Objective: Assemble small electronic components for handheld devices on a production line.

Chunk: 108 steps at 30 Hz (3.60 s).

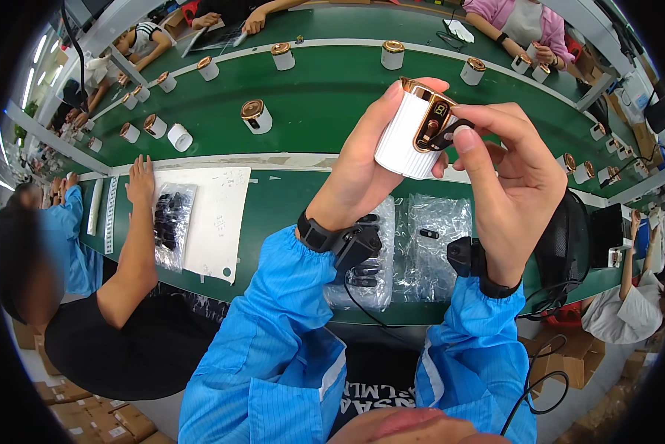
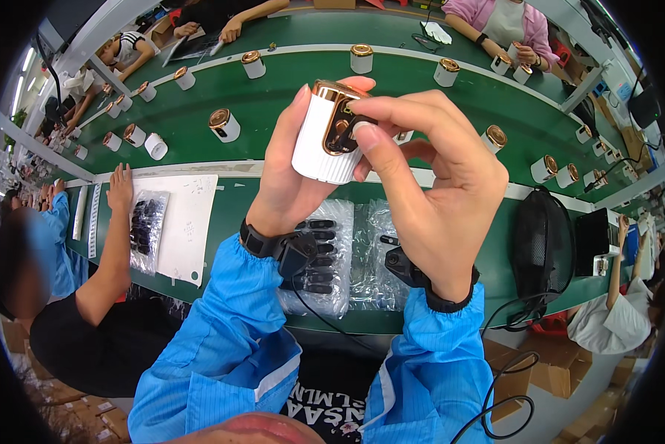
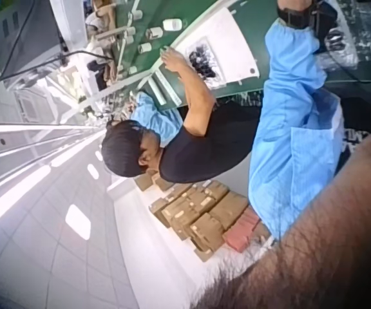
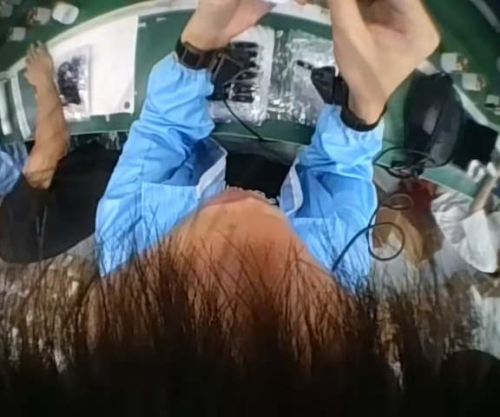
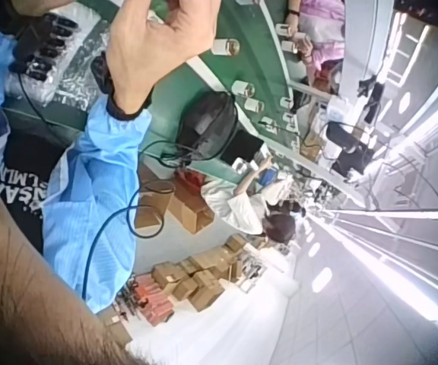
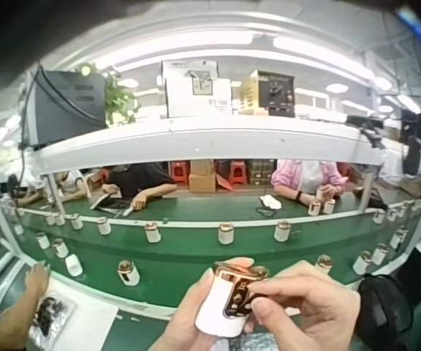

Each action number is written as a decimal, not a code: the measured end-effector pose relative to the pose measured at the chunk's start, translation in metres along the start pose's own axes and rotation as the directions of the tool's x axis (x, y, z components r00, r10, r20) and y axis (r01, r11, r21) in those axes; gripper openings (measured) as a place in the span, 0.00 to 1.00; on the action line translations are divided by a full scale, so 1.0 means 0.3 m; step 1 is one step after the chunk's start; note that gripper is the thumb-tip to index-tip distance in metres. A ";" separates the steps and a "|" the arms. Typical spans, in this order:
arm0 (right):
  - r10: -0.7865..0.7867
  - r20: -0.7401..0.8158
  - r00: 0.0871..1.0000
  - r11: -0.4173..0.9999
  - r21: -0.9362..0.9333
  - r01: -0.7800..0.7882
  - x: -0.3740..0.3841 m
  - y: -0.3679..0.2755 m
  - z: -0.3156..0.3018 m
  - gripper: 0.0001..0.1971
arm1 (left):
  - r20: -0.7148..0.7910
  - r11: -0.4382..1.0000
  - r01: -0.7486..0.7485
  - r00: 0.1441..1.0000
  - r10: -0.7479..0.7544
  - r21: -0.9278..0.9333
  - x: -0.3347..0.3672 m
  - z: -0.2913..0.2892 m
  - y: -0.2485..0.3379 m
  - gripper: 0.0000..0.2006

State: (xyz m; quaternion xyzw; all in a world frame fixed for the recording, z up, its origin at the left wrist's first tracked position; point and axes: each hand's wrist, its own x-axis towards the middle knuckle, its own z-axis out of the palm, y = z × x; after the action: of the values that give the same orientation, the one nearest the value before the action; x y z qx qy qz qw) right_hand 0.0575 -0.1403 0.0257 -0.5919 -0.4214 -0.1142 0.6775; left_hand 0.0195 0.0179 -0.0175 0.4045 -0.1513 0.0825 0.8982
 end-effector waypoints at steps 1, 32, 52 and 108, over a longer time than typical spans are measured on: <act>0.005 0.002 1.000 1.000 0.020 -0.005 0.000 0.005 -0.001 0.09 | 0.001 1.000 0.001 1.000 -0.001 -0.002 0.001 0.006 -0.001 0.28; 0.024 0.058 0.998 1.000 -0.017 -0.023 -0.006 0.031 0.021 0.07 | -0.054 0.999 0.022 0.998 -0.020 0.034 -0.008 0.020 0.000 0.31; -0.054 0.000 0.999 0.989 -0.135 0.054 0.006 0.050 0.007 0.11 | -0.060 0.987 -0.002 0.998 0.012 0.159 -0.007 0.033 0.002 0.32; 0.142 0.195 0.970 0.965 -0.246 -0.092 0.066 0.414 -0.054 0.20 | 0.108 0.270 -0.343 0.775 0.623 0.900 -0.003 -0.075 0.003 0.34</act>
State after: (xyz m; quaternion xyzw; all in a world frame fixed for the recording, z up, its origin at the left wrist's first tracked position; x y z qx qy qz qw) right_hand 0.1580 -0.1140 -0.0469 -0.7007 -0.4385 -0.0595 0.5596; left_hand 0.0231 0.0354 -0.0313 0.7273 -0.0793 0.4740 0.4900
